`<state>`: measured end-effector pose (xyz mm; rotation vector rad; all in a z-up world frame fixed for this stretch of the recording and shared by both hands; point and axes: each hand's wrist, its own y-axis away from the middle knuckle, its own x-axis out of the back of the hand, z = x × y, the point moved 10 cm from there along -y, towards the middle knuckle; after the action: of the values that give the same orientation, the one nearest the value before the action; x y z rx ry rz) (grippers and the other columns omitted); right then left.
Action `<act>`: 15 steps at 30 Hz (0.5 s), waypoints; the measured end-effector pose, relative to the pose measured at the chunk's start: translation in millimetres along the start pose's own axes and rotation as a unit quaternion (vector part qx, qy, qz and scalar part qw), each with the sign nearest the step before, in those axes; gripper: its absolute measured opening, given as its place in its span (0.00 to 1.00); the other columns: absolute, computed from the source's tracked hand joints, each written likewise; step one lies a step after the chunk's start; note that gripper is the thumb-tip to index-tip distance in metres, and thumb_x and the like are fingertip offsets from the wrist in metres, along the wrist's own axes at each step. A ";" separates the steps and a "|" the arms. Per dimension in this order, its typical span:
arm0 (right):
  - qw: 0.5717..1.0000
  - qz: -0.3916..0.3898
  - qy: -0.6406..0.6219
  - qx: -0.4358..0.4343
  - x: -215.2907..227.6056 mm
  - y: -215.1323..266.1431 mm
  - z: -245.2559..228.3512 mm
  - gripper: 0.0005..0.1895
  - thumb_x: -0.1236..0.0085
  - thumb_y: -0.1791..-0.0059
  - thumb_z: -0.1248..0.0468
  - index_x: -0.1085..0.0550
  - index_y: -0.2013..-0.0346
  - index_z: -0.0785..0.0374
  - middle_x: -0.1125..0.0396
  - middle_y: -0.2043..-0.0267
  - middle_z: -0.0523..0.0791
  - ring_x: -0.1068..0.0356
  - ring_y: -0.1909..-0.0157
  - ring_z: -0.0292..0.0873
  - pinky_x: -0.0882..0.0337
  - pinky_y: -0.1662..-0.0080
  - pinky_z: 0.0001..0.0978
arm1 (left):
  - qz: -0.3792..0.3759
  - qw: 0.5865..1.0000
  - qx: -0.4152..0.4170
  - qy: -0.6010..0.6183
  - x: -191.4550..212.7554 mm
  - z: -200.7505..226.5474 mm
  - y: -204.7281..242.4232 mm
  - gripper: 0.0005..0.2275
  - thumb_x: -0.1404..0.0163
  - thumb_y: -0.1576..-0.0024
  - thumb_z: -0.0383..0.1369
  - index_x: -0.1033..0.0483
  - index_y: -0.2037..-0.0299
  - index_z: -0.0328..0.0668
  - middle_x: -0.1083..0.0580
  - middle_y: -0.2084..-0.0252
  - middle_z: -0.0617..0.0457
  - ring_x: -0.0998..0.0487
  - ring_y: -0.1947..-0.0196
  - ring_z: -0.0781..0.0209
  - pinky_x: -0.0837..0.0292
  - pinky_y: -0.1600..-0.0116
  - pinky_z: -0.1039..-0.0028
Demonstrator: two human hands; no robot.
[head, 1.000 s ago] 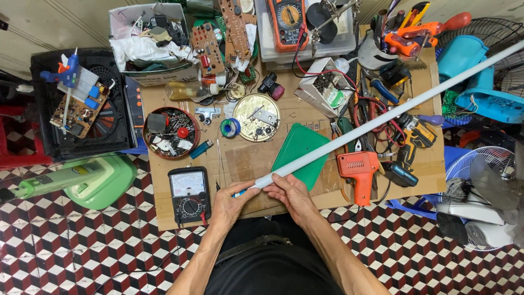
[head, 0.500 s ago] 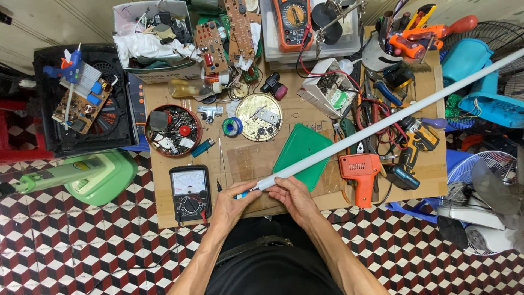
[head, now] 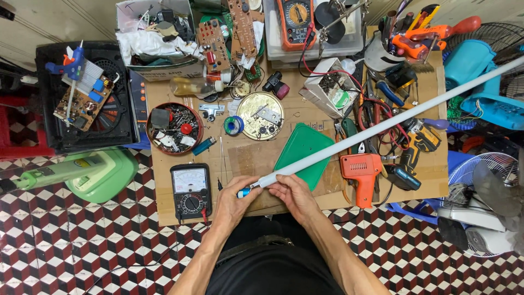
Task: Repairing and assembling a fluorescent light tube by attaching end caps and checking electrical components.
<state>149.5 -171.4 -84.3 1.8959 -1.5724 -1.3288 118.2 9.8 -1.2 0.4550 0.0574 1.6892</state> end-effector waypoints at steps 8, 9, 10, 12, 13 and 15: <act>1.000 0.004 -0.002 -0.003 -2.5 0.7 -1.7 0.12 0.46 0.48 0.64 0.28 0.54 0.69 0.26 0.56 0.52 0.25 0.56 0.42 0.25 0.52 0.34 | -0.031 0.934 0.275 0.228 -15.2 -69.1 14.2 0.17 0.53 0.37 0.40 0.20 0.45 0.40 0.23 0.55 0.48 0.26 0.61 0.61 0.28 0.56 0.73; 1.000 0.003 -0.005 0.000 -1.3 -0.3 -1.0 0.12 0.46 0.47 0.64 0.27 0.54 0.70 0.26 0.56 0.52 0.25 0.56 0.42 0.25 0.52 0.34 | -0.027 0.908 0.271 0.319 -16.3 -68.6 14.3 0.18 0.58 0.36 0.39 0.23 0.44 0.37 0.22 0.52 0.50 0.25 0.59 0.64 0.25 0.54 0.74; 1.000 0.002 -0.005 -0.001 -0.9 -0.3 -0.6 0.12 0.46 0.47 0.64 0.27 0.54 0.70 0.26 0.56 0.52 0.25 0.56 0.42 0.25 0.52 0.34 | -0.026 0.908 0.271 0.318 -16.6 -75.2 15.4 0.18 0.58 0.36 0.39 0.23 0.44 0.37 0.22 0.52 0.50 0.25 0.59 0.64 0.25 0.54 0.74; 1.000 -0.001 -0.002 0.003 -0.6 -0.4 -1.4 0.11 0.46 0.47 0.64 0.28 0.54 0.70 0.27 0.56 0.51 0.26 0.56 0.41 0.25 0.52 0.34 | -0.025 0.852 0.262 0.453 -23.5 -82.6 16.3 0.19 0.59 0.37 0.34 0.29 0.41 0.28 0.24 0.50 0.45 0.24 0.55 0.63 0.25 0.51 0.74; 1.000 -0.002 -0.003 0.003 -2.1 0.2 -2.1 0.11 0.46 0.47 0.64 0.28 0.54 0.70 0.27 0.56 0.51 0.26 0.56 0.41 0.25 0.52 0.34 | -0.024 0.852 0.262 0.453 -23.5 -87.0 16.4 0.19 0.59 0.37 0.34 0.29 0.41 0.28 0.24 0.50 0.45 0.24 0.55 0.63 0.25 0.51 0.74; 1.000 -0.001 0.002 0.001 -4.4 1.4 -3.6 0.11 0.47 0.47 0.64 0.27 0.54 0.70 0.26 0.56 0.52 0.26 0.56 0.42 0.25 0.52 0.34 | -0.024 0.849 0.246 0.468 -23.3 -92.9 14.6 0.18 0.56 0.40 0.28 0.31 0.40 0.28 0.26 0.48 0.42 0.24 0.53 0.61 0.25 0.48 0.72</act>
<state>151.9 -169.0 -79.5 1.9008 -1.5723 -1.3244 76.3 5.2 -88.4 -0.0487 1.2281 1.6932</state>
